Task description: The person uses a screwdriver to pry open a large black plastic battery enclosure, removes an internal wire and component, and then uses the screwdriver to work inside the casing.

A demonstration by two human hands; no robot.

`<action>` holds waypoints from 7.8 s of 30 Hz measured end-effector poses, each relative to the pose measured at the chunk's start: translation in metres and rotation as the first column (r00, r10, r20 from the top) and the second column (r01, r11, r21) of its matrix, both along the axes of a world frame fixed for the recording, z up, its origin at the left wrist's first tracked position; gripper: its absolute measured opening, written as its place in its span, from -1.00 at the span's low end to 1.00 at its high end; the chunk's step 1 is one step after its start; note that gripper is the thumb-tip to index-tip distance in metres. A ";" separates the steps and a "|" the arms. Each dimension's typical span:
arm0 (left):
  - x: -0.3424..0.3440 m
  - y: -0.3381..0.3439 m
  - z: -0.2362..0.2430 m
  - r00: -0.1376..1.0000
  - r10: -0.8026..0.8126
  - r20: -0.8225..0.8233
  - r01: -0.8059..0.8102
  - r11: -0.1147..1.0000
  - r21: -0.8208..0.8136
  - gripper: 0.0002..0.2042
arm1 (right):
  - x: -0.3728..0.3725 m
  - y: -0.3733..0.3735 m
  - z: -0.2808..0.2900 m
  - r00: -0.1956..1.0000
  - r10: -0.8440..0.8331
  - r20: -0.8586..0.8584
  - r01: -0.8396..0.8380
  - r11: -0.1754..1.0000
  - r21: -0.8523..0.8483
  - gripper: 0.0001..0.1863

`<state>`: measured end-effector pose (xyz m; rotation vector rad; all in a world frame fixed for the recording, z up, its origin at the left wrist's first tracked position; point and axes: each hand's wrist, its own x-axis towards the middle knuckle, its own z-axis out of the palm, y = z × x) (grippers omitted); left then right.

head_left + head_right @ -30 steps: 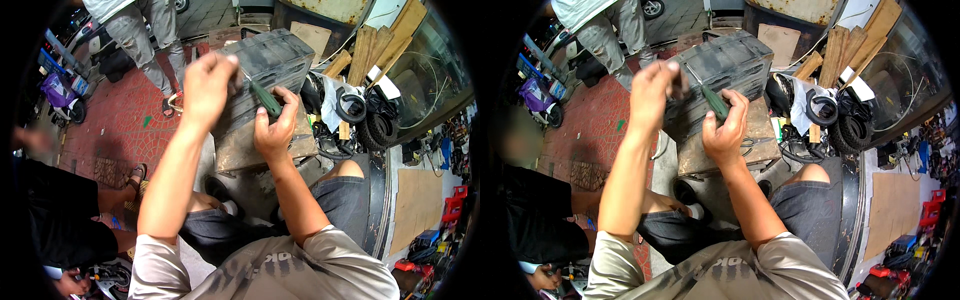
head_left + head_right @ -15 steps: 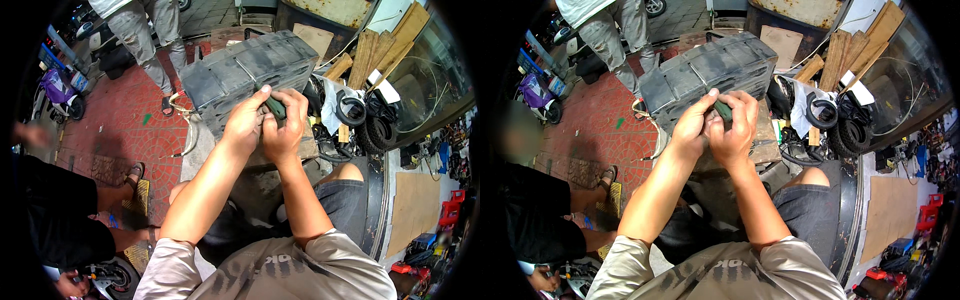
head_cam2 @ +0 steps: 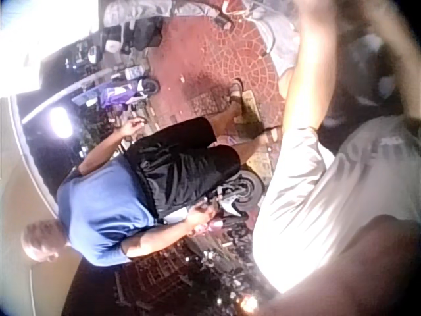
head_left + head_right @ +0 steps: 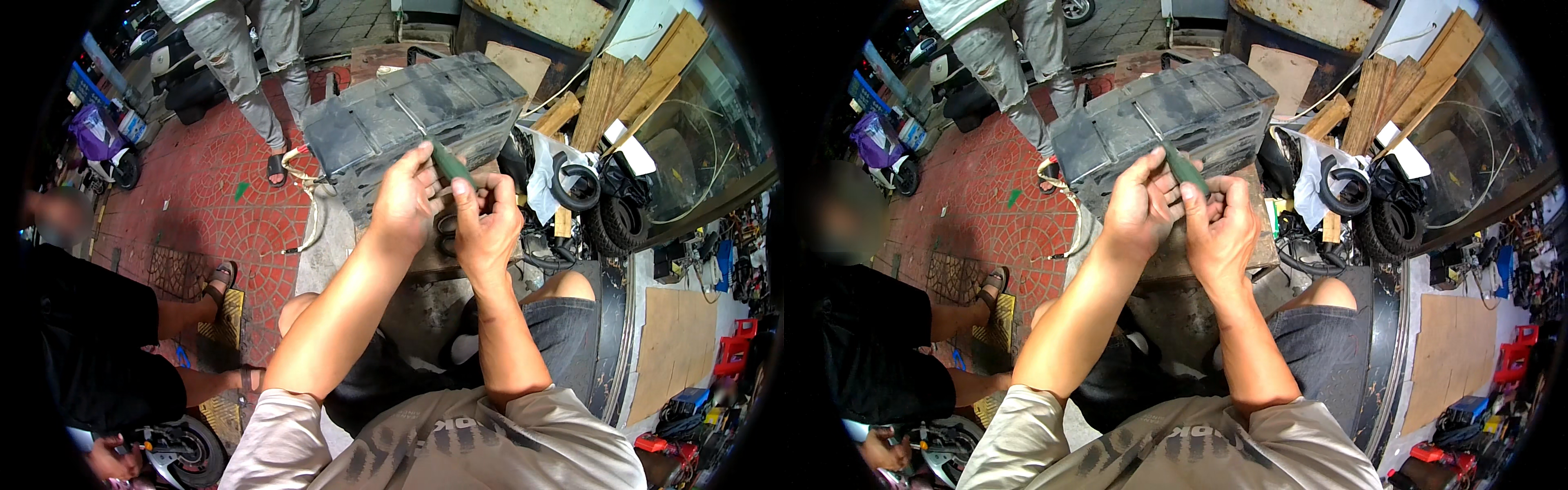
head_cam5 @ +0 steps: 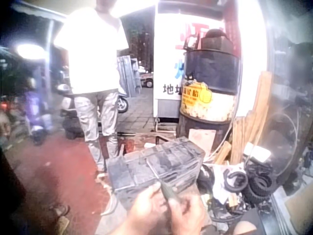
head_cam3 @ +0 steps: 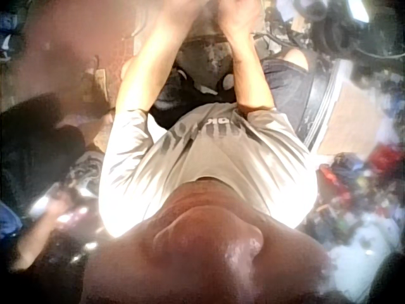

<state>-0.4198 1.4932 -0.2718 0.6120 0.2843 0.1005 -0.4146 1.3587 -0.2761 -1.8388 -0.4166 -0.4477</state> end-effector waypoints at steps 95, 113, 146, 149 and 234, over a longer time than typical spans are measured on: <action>0.015 0.005 -0.008 0.993 0.023 0.114 -0.010 0.994 -0.111 -0.72 | 0.016 0.040 -0.002 0.978 -0.061 0.200 0.022 0.982 0.190 -0.55; 0.010 0.007 -0.004 0.997 0.072 0.016 -0.072 0.997 -0.017 -0.62 | 0.013 0.046 -0.013 0.957 -0.025 0.290 -0.022 0.987 0.158 -0.52; 0.003 0.006 -0.017 0.991 0.131 0.014 -0.131 0.989 0.069 -0.60 | 0.011 0.040 -0.011 0.997 0.025 0.074 -0.043 0.969 0.245 -0.57; 0.003 0.006 -0.017 0.990 0.144 -0.012 -0.143 0.988 0.065 -0.61 | 0.011 0.044 -0.015 0.952 -0.031 0.304 -0.006 0.993 0.120 -0.53; -0.042 0.138 0.045 0.715 0.443 0.540 -0.319 -0.481 0.817 -0.75 | -0.020 0.058 0.027 0.254 0.823 -0.509 -0.120 0.549 0.827 -0.60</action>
